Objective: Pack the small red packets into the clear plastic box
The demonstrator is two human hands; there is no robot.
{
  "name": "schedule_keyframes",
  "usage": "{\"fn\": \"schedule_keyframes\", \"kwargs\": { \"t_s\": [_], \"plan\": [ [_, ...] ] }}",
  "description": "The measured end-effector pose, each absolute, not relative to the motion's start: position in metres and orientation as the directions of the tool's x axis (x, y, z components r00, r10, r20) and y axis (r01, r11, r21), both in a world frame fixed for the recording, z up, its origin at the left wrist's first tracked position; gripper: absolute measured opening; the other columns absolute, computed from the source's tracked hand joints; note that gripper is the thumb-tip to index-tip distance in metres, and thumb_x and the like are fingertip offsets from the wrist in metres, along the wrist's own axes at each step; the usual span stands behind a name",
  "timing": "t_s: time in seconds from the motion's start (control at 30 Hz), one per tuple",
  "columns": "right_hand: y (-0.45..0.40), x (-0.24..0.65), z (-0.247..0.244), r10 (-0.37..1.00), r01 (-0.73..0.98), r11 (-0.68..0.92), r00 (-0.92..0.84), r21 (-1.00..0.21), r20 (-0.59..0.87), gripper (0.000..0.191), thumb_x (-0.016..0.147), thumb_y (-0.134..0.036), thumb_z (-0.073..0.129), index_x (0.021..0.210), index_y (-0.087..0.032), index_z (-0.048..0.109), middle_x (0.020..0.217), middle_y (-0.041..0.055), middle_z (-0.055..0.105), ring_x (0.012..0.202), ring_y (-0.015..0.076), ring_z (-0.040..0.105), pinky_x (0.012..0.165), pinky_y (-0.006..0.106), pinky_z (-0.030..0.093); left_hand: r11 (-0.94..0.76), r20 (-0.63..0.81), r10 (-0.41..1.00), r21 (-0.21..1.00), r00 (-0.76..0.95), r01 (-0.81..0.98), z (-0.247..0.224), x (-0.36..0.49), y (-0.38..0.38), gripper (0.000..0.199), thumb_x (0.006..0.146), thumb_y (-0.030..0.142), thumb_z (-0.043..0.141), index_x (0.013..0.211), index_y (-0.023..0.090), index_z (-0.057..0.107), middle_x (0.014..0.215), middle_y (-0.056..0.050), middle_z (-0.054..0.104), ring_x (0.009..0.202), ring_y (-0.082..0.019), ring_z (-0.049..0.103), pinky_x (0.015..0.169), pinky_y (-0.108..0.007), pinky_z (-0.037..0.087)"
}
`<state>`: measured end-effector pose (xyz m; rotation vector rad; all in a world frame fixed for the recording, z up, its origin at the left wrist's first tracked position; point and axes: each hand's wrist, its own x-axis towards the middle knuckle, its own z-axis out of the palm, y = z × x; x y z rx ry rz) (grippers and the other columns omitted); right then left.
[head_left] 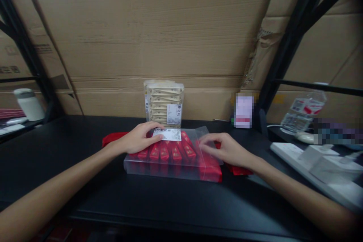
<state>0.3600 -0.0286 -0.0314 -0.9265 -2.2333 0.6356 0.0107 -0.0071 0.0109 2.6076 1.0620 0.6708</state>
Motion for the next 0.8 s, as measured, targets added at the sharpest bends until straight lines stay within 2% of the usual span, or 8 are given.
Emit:
{"fn": "schedule_keyframes", "kwargs": {
  "t_s": [0.13, 0.3, 0.47, 0.6, 0.8],
  "plan": [
    [-0.0284, 0.3606, -0.0334, 0.700, 0.416, 0.688, -0.598, -0.595, 0.391, 0.016, 0.095, -0.028, 0.062, 0.095, -0.025, 0.078, 0.104, 0.0041, 0.079, 0.099, 0.0266, 0.073, 0.096, 0.047, 0.055, -0.696, 0.312, 0.716, 0.390, 0.624, 0.603, 0.0117, 0.0110, -0.0079, 0.036, 0.102, 0.046, 0.057, 0.129, 0.023, 0.066, 0.133, -0.009, 0.068, 0.120, -0.027, 0.064, 0.102, -0.040, 0.046],
    [-0.0317, 0.3603, -0.0315, 0.659, 0.381, 0.729, -0.617, -0.569, 0.431, 0.036, 0.083, -0.007, 0.056, 0.102, -0.027, 0.080, 0.116, 0.0033, 0.078, 0.112, 0.0267, 0.071, 0.102, 0.047, 0.054, -0.697, 0.307, 0.714, 0.387, 0.629, 0.603, 0.0123, 0.0119, -0.0083, 0.036, 0.102, 0.045, 0.057, 0.130, 0.023, 0.066, 0.134, -0.009, 0.068, 0.121, -0.027, 0.063, 0.103, -0.040, 0.046],
    [-0.0297, 0.3616, -0.0347, 0.655, 0.402, 0.740, -0.612, -0.539, 0.443, 0.049, 0.080, -0.003, 0.052, 0.114, -0.026, 0.077, 0.120, 0.0043, 0.077, 0.112, 0.0252, 0.071, 0.105, 0.048, 0.053, -0.702, 0.305, 0.710, 0.383, 0.635, 0.601, 0.0122, 0.0115, -0.0077, 0.036, 0.103, 0.045, 0.057, 0.131, 0.023, 0.065, 0.135, -0.009, 0.067, 0.122, -0.027, 0.063, 0.103, -0.040, 0.046],
    [-0.0249, 0.3650, -0.0388, 0.650, 0.428, 0.745, -0.639, -0.512, 0.412, 0.058, 0.081, -0.001, 0.051, 0.130, -0.025, 0.070, 0.127, 0.0065, 0.073, 0.117, 0.0251, 0.068, 0.107, 0.048, 0.051, -0.704, 0.301, 0.708, 0.374, 0.639, 0.603, 0.0123, 0.0112, -0.0076, 0.037, 0.103, 0.044, 0.057, 0.131, 0.022, 0.064, 0.136, -0.009, 0.067, 0.123, -0.027, 0.063, 0.104, -0.041, 0.047],
    [-0.0222, 0.3683, -0.0380, 0.612, 0.418, 0.774, -0.687, -0.475, 0.392, 0.067, 0.084, 0.001, 0.049, 0.142, -0.028, 0.061, 0.134, 0.0075, 0.067, 0.120, 0.0238, 0.064, 0.109, 0.046, 0.049, -0.717, 0.299, 0.695, 0.358, 0.654, 0.598, 0.0138, 0.0112, -0.0083, 0.036, 0.104, 0.044, 0.055, 0.132, 0.023, 0.064, 0.135, -0.009, 0.067, 0.123, -0.026, 0.063, 0.105, -0.041, 0.048]
  ]
}}
